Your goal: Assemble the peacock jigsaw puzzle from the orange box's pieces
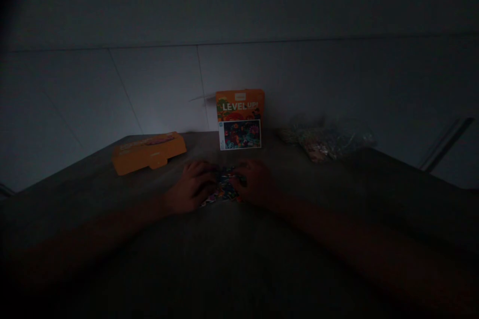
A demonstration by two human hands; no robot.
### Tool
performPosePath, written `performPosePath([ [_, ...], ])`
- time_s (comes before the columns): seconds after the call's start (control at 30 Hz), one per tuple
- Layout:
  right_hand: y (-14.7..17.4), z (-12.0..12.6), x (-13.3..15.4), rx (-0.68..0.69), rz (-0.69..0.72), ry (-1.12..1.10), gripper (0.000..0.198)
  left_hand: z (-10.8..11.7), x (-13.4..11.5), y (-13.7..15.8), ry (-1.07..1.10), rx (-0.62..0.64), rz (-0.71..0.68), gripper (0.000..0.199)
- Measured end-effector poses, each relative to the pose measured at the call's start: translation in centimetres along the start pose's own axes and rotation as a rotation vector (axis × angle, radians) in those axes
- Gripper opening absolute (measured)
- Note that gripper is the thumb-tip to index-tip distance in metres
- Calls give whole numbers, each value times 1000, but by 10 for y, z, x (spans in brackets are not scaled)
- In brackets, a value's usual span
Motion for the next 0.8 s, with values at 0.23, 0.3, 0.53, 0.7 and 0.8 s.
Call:
performPosePath([
  [0.23, -1, 3, 2, 6, 63, 34, 18, 0, 2, -2, 26, -34, 12, 18],
  [0.3, 0, 7, 9, 9, 133, 34, 18, -1, 2, -2, 43, -34, 5, 23],
  [0.53, 7, 10, 39, 179, 433, 0, 27, -1, 0, -4, 137, -29, -22, 32],
  [0.7, 8, 10, 47, 296, 525, -21, 22, 2, 0, -6, 210, -65, 5, 43],
  [0.8, 7, 9, 46, 325, 518, -27, 18, 4, 8, -6, 242, -143, 100, 55],
])
Point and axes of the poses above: each hand's wrist, its own y-axis away from the middle knuckle, its own z-axis out of the back of the hand, x = y × z, the point moved 3 cm from there along -y, towards the middle knuckle
